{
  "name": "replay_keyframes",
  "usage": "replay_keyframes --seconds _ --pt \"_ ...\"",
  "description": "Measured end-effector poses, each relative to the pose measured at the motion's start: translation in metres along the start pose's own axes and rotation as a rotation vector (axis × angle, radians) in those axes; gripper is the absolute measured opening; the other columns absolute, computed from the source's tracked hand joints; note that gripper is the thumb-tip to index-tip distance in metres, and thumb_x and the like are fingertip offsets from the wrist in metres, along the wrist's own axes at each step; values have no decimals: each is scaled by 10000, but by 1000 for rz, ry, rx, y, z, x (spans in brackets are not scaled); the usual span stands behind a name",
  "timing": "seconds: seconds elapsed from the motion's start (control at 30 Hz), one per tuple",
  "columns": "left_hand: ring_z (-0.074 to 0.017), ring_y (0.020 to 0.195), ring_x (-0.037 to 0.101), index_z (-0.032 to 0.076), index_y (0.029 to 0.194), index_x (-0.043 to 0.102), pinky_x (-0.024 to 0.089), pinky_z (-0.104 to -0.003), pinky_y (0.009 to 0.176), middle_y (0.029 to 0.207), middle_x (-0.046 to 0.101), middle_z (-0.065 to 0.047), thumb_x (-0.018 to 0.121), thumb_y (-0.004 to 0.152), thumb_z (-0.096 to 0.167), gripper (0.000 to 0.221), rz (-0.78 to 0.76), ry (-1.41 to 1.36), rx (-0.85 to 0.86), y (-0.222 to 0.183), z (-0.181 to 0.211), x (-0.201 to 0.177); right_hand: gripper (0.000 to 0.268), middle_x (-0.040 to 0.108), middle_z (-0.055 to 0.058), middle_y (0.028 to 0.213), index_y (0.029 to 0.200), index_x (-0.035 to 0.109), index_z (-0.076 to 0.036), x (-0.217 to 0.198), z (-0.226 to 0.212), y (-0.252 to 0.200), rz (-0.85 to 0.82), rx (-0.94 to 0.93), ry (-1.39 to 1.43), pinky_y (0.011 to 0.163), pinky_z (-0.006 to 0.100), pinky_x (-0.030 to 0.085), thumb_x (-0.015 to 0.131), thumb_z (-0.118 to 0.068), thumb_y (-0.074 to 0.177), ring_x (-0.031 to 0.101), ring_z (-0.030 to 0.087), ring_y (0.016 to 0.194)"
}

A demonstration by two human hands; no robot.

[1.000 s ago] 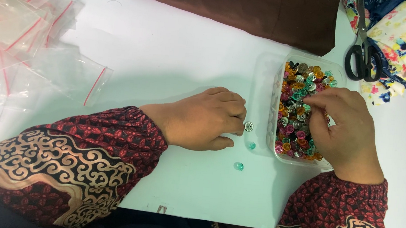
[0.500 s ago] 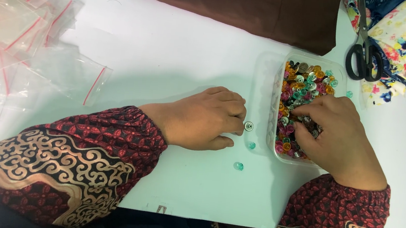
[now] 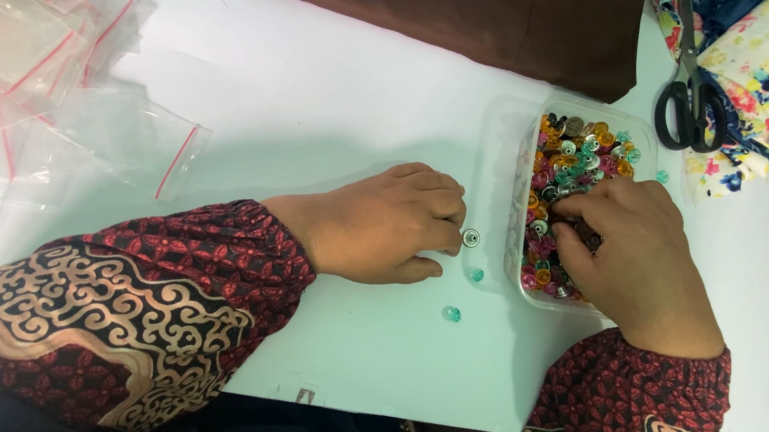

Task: Sorting snap buttons from a container of mixed buttons and placing them on a table

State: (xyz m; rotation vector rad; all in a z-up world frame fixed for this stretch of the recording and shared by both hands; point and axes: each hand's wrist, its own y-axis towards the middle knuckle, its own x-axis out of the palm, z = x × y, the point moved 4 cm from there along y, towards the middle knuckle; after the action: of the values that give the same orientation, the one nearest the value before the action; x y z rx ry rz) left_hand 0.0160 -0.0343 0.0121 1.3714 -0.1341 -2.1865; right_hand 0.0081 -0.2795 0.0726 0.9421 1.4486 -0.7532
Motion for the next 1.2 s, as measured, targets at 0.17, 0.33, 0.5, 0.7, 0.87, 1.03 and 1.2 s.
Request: replay_keyframes --seconds 0.17,0.33,0.5,0.7,0.87,1.03,1.2 --pt "-269 1121 577 154 1039 742 443 -461 1022 1056 635 -22 750 863 295 226 16 -8 5 1 2 -3 93 618 59 869 994 774 -114 1 -1 1 32 -18 -21 889 417 452 708 -129 930 593 272 871" --pt "-262 1104 580 157 1051 743 448 -460 1010 1060 632 -18 766 863 308 242 8 3 5 1 1 -2 90 601 70 868 974 766 -101 2 -1 2 14 -1 -31 865 413 446 684 -132 951 578 271 852" --pt "-266 1124 577 150 1031 744 444 -466 1015 1044 639 -22 746 859 285 219 3 -9 2 1 2 -4 134 605 59 892 1042 779 -115 1 -2 1 -18 16 -41 886 409 445 684 -152 954 582 262 867" --pt "-269 1120 574 151 1047 742 436 -470 1031 1053 635 -24 754 864 300 236 -12 -8 -6 1 2 -2 131 616 69 898 1040 780 -115 3 -1 1 -12 16 -57 866 424 455 698 -154 946 588 285 867" --pt "-279 1150 571 157 1038 740 432 -478 1045 1059 634 -23 747 864 300 225 -4 -2 -4 0 1 -1 105 633 72 908 1009 778 -110 3 -2 3 19 -12 -61 860 431 458 702 -142 944 598 289 868" --pt "-282 1171 561 154 1050 736 423 -477 1056 1068 622 -17 738 866 288 228 3 -19 -3 -1 -1 0 80 654 81 904 961 770 -97 4 -1 5 28 -36 -69 853 438 458 704 -132 934 614 296 877" --pt "-283 1166 569 158 1053 734 431 -477 1049 1071 625 -19 758 864 300 237 7 -17 10 -1 0 0 60 630 79 907 957 751 -96 6 0 3 34 -37 -54 873 435 456 706 -134 943 597 296 891"
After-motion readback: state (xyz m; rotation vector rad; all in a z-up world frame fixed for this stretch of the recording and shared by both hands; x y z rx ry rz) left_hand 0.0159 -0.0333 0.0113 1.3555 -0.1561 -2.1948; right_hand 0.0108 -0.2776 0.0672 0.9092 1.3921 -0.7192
